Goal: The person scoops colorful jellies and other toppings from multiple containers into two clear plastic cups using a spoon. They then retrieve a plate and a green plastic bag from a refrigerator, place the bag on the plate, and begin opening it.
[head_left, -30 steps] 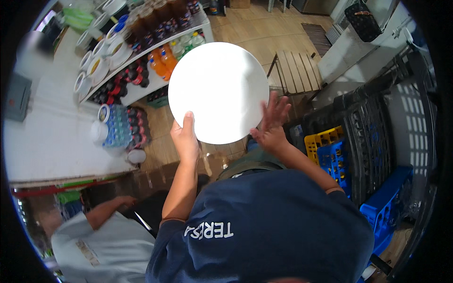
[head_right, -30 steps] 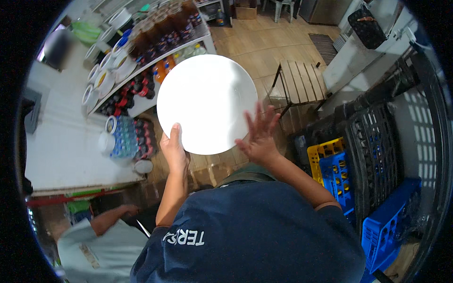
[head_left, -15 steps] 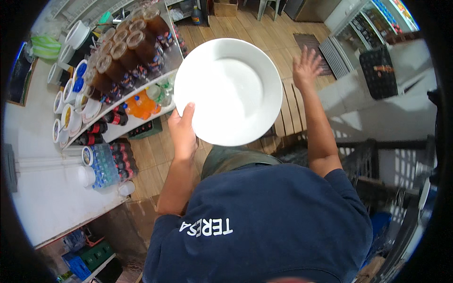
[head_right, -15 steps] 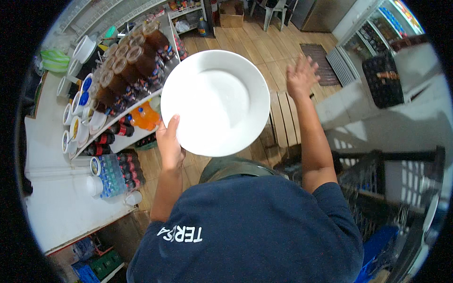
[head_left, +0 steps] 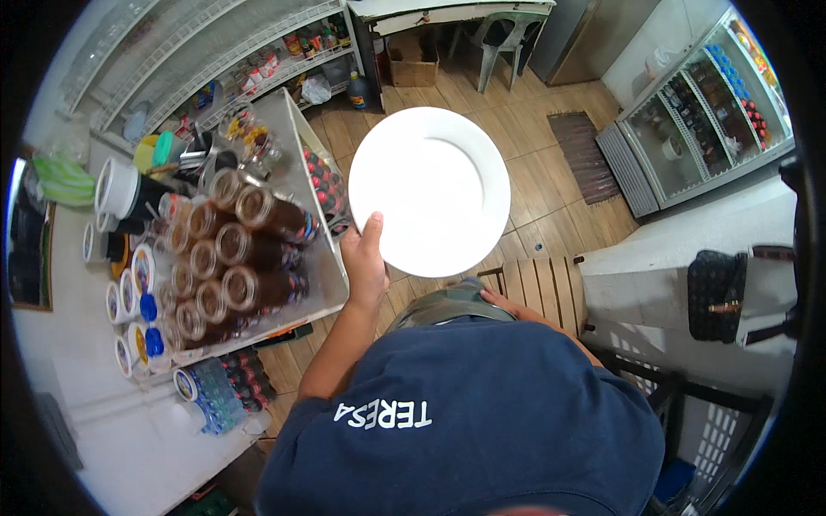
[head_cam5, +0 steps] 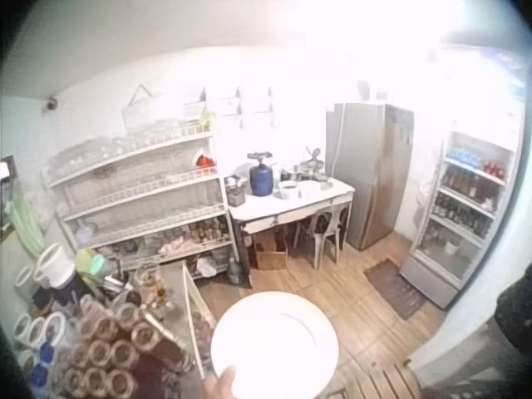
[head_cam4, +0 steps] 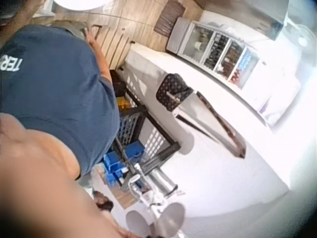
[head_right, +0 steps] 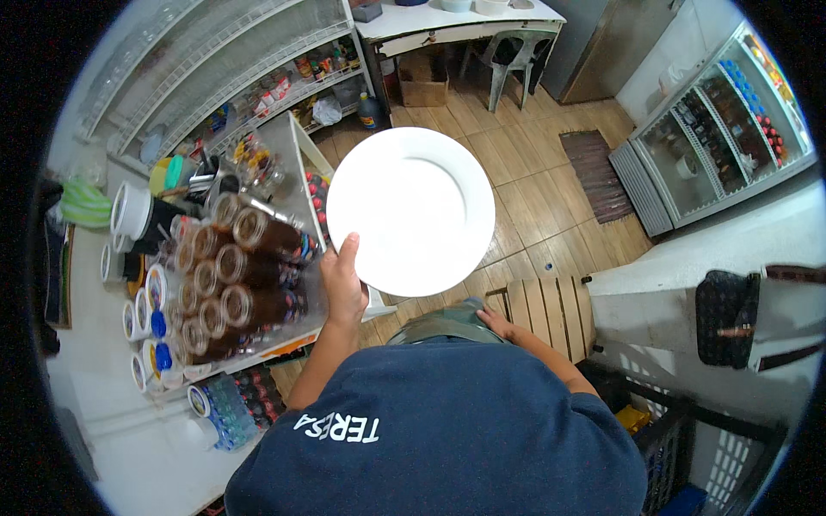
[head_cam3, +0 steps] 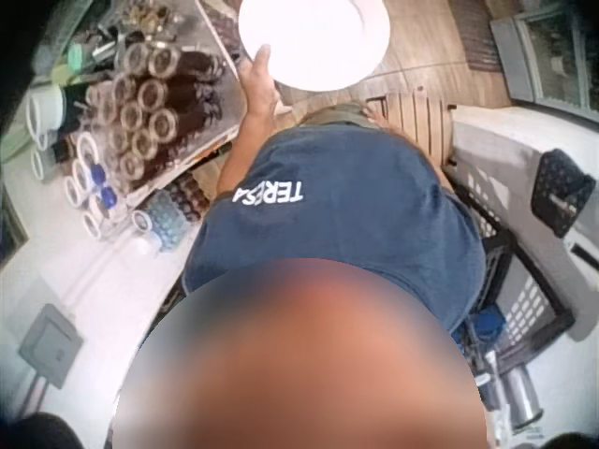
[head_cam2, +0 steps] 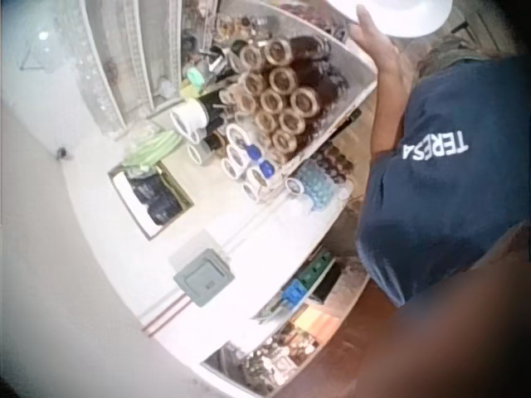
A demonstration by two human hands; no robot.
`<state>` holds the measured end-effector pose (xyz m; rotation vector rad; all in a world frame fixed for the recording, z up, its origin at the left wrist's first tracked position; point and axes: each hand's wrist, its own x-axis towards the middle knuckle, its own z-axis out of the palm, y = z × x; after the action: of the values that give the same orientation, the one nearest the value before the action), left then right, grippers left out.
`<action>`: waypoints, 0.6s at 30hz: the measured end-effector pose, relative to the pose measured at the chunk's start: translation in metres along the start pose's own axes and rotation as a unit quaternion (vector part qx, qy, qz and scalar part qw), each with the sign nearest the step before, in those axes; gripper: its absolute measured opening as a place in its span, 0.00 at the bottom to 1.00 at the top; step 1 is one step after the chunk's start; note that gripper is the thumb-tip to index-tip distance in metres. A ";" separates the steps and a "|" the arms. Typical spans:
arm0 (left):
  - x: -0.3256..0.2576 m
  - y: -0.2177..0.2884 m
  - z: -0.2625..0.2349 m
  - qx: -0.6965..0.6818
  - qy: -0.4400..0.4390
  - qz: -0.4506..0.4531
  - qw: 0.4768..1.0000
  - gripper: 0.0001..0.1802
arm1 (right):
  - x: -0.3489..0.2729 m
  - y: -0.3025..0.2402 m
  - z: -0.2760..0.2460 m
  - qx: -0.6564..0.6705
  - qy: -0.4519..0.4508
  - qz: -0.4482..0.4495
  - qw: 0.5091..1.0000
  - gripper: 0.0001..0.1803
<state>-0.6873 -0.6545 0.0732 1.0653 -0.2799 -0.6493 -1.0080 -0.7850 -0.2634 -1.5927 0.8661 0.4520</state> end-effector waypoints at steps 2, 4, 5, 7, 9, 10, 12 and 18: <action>0.050 -0.015 0.018 0.021 0.004 0.031 0.999 0.17 | 0.029 0.001 -0.030 0.047 -0.049 -0.006 0.998 0.43; 0.098 -0.028 0.032 0.197 0.015 0.061 0.978 0.16 | 0.062 0.015 -0.084 0.042 -0.079 -0.018 0.996 0.42; 0.123 -0.035 0.039 0.288 0.022 0.090 0.953 0.16 | 0.081 0.022 -0.102 0.128 -0.080 0.023 0.988 0.40; 0.173 -0.050 0.055 0.425 -0.007 0.116 0.898 0.16 | 0.105 0.033 -0.151 0.306 -0.086 0.048 0.947 0.37; 0.223 -0.065 0.074 0.532 -0.029 0.179 0.827 0.16 | 0.111 0.029 -0.215 0.226 -0.001 0.095 0.969 0.35; 0.249 -0.074 0.085 0.567 -0.041 0.225 0.791 0.16 | 0.109 0.024 -0.243 0.157 0.061 0.131 0.977 0.34; 0.305 -0.092 0.098 0.618 -0.039 0.212 0.756 0.16 | 0.115 0.008 -0.300 0.018 0.179 0.197 0.964 0.33; 0.493 -0.131 0.091 0.479 0.161 0.063 0.861 0.15 | 0.163 -0.018 -0.474 0.014 0.244 0.229 0.942 0.29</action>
<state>-0.3950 -1.0658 -0.0437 2.0682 -0.3880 -0.1647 -0.9727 -1.2856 -0.2644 -1.4933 1.6329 0.3667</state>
